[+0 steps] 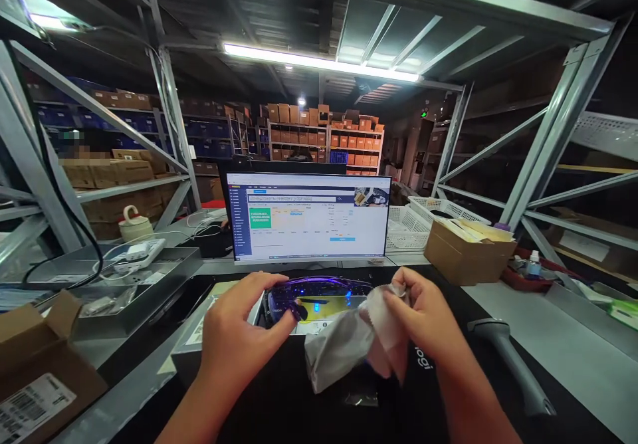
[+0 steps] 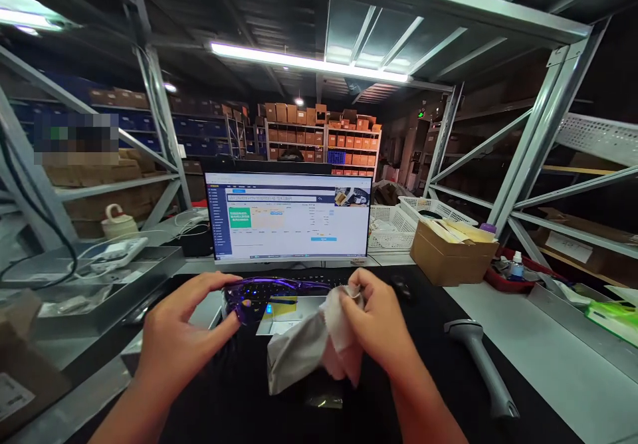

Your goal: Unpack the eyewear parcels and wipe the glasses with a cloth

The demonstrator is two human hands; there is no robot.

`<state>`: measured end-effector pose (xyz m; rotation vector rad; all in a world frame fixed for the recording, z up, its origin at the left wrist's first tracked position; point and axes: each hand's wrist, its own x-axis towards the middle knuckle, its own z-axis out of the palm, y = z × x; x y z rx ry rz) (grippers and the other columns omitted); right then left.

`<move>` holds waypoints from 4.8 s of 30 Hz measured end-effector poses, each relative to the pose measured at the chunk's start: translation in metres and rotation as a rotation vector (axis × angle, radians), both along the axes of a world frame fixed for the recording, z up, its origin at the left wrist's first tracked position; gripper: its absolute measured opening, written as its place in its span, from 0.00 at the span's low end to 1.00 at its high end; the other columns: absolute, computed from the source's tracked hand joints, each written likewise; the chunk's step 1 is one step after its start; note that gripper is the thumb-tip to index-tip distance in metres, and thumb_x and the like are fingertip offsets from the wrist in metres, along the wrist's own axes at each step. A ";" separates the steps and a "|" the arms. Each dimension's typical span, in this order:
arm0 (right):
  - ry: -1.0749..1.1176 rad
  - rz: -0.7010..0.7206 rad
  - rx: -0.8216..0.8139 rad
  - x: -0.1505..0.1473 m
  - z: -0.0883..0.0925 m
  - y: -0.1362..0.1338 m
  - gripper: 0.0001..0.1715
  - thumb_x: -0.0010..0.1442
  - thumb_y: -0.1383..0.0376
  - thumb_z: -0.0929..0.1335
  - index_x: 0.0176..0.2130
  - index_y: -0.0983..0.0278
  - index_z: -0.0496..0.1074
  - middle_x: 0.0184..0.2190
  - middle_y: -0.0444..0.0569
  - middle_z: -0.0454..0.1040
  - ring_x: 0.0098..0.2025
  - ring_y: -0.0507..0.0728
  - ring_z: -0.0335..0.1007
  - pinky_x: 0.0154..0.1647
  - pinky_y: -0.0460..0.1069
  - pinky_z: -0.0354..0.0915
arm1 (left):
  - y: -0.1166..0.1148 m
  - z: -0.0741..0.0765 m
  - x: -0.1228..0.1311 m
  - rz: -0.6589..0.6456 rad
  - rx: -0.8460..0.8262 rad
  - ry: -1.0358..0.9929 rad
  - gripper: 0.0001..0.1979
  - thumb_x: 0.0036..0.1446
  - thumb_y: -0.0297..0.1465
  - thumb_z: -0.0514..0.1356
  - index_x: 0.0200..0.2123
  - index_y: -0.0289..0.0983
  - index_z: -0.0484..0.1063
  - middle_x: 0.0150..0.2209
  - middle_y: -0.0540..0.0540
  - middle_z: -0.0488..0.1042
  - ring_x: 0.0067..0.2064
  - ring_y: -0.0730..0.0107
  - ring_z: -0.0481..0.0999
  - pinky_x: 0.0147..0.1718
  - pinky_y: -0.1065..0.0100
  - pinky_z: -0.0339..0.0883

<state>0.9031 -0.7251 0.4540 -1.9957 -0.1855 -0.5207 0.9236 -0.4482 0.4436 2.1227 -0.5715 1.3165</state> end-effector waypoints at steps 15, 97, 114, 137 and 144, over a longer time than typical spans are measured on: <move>0.277 0.509 1.129 -0.015 -0.001 0.049 0.20 0.50 0.52 0.76 0.31 0.63 0.71 0.25 0.42 0.68 0.27 0.50 0.63 0.29 0.44 0.63 | -0.040 -0.022 -0.003 -0.049 0.144 -0.025 0.15 0.55 0.30 0.54 0.46 0.39 0.67 0.33 0.48 0.81 0.27 0.66 0.82 0.26 0.71 0.74; -0.105 0.303 0.787 -0.013 -0.041 0.091 0.07 0.52 0.62 0.77 0.29 0.60 0.77 0.28 0.45 0.79 0.31 0.53 0.75 0.36 0.47 0.70 | -0.057 -0.045 -0.003 -0.057 -0.147 0.085 0.15 0.55 0.33 0.60 0.47 0.39 0.72 0.38 0.48 0.82 0.35 0.65 0.83 0.34 0.71 0.78; 0.088 0.304 1.105 -0.011 -0.010 0.060 0.21 0.30 0.70 0.83 0.18 0.61 0.70 0.19 0.40 0.75 0.23 0.50 0.69 0.27 0.45 0.65 | -0.071 -0.060 -0.003 -0.270 0.033 -0.157 0.22 0.61 0.30 0.63 0.56 0.35 0.63 0.50 0.34 0.79 0.51 0.59 0.81 0.47 0.66 0.77; -0.023 0.059 0.772 0.038 -0.011 0.023 0.25 0.38 0.53 0.80 0.27 0.61 0.66 0.26 0.42 0.76 0.28 0.54 0.72 0.33 0.50 0.70 | -0.066 -0.047 -0.005 -0.282 0.013 0.124 0.23 0.62 0.30 0.57 0.61 0.40 0.64 0.57 0.44 0.75 0.56 0.60 0.76 0.56 0.64 0.69; -0.105 -0.424 0.475 0.089 -0.019 -0.090 0.23 0.57 0.60 0.70 0.51 0.63 0.64 0.38 0.50 0.76 0.45 0.57 0.73 0.45 0.50 0.68 | -0.041 -0.030 0.007 -0.299 -0.100 0.378 0.23 0.58 0.32 0.58 0.58 0.44 0.69 0.58 0.48 0.74 0.58 0.59 0.74 0.59 0.58 0.69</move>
